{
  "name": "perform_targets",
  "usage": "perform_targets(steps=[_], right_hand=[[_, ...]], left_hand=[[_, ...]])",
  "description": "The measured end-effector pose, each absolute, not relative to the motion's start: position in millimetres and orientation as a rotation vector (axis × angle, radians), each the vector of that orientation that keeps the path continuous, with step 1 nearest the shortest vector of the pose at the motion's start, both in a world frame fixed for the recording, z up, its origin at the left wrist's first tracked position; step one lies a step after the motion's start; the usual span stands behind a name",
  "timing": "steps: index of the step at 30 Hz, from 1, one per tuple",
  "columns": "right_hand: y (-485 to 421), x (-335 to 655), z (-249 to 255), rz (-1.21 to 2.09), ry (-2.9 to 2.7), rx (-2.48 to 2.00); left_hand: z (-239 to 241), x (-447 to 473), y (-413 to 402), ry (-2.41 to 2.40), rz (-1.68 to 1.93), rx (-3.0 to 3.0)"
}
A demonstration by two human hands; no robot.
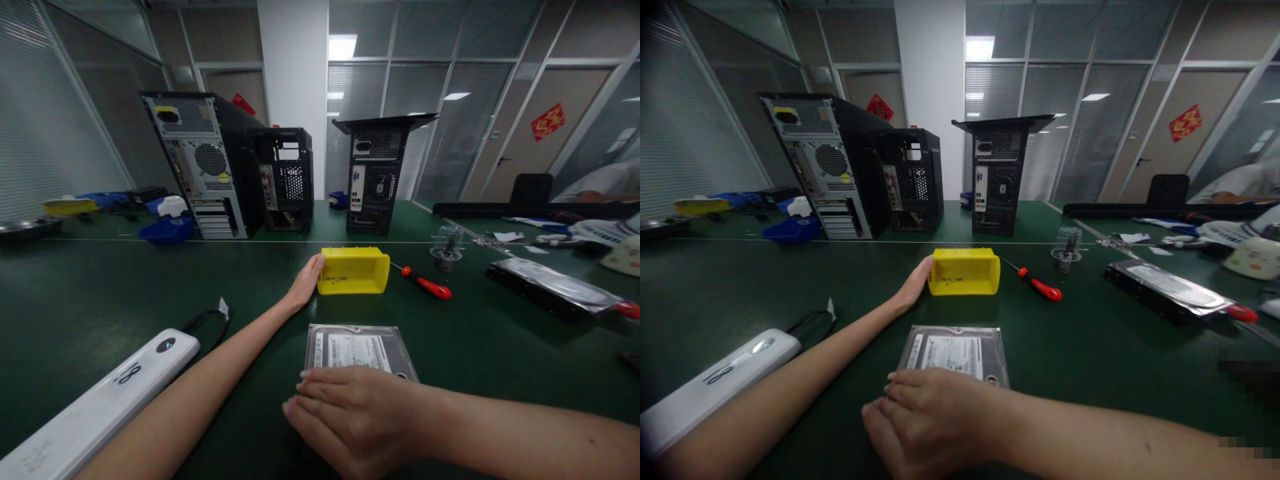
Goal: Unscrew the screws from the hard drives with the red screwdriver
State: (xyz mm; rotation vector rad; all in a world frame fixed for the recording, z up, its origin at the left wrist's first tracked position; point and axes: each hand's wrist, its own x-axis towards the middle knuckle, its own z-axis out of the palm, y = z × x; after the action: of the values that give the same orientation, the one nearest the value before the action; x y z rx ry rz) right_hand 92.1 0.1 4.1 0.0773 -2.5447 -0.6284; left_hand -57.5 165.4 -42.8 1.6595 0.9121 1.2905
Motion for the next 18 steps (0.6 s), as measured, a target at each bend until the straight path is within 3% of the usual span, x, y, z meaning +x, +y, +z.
perform_targets(steps=[18], right_hand=[[-13.7,89.9,-9.2,-0.766,-2.461,-0.052]], left_hand=[[-44.0,-59.9,165.8,0.933,1.236,1.669]])
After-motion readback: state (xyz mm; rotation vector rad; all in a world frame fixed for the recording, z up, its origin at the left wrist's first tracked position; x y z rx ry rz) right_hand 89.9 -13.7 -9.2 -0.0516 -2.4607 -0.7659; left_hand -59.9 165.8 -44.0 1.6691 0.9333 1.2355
